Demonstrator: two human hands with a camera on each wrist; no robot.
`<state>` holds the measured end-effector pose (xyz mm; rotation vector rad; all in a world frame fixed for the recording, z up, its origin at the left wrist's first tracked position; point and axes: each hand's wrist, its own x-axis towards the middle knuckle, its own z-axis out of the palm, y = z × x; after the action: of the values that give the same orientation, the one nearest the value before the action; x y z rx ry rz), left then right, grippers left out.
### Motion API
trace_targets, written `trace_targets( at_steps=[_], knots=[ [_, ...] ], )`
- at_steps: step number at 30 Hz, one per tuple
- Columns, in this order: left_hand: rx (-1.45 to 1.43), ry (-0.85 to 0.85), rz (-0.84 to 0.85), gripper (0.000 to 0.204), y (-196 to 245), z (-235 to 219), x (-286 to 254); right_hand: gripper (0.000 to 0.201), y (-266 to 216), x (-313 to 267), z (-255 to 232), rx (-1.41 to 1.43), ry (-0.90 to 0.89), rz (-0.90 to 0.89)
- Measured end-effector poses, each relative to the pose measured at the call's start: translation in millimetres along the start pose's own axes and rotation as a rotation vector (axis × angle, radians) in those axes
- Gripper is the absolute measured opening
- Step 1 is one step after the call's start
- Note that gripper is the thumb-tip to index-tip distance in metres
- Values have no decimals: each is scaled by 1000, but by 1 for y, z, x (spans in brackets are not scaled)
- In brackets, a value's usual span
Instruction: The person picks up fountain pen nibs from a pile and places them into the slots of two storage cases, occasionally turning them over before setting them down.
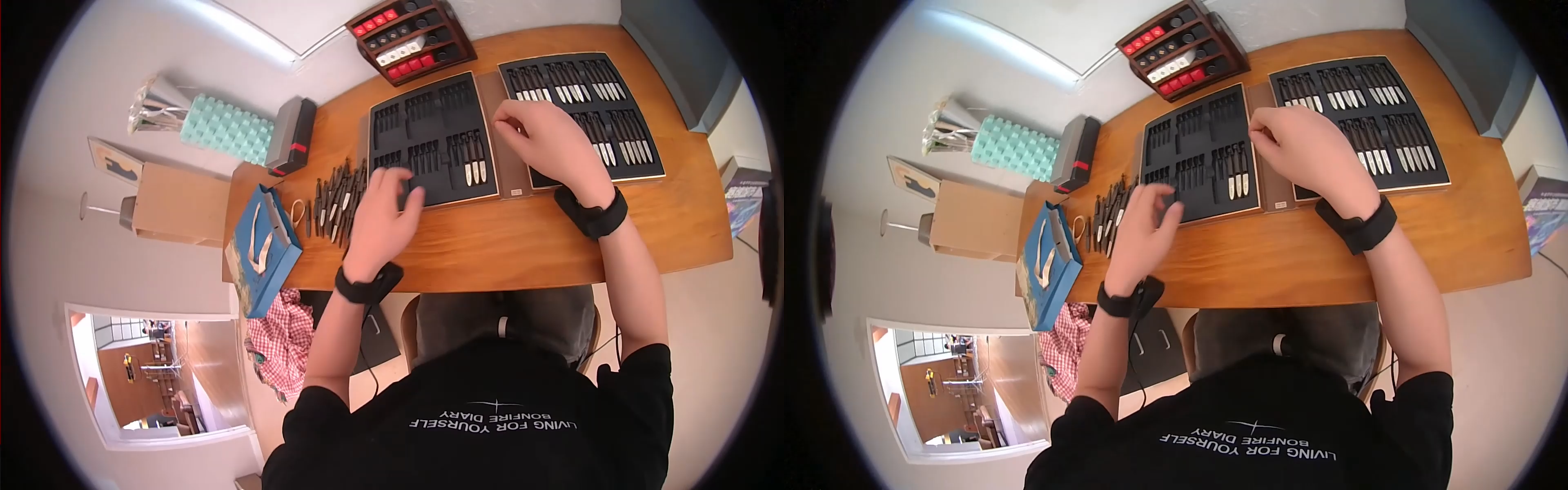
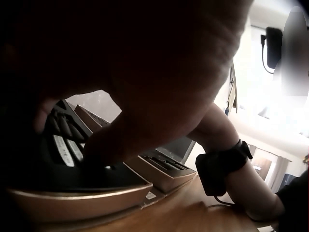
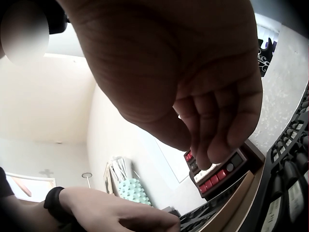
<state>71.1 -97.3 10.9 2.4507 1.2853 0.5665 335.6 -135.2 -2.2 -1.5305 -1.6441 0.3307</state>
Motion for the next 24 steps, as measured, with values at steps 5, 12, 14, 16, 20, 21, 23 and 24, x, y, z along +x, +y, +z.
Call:
trace_targets(
  at_steps=[5,12,14,16,20,21,23,24],
  knots=[
    [263,-292,41,36,35,29,55,17,4,2,-2,-6,49,-30],
    [495,-446,27,39,43,39,74,13,6,2,-5,-44,75,-25],
    [513,-476,14,39,53,38,79,13,8,1,-2,-46,78,-46],
    [527,-502,4,40,57,40,80,13,8,1,0,-54,81,-67],
    [506,-396,-14,37,48,51,78,12,6,0,-2,-34,78,-52],
    [484,-322,-22,35,45,52,76,13,5,0,-3,-31,83,-50],
    [467,-325,-16,34,49,50,70,13,5,0,-2,-40,74,-41],
    [451,-326,-18,33,52,49,67,13,5,0,-1,-46,60,-37]
  ],
)
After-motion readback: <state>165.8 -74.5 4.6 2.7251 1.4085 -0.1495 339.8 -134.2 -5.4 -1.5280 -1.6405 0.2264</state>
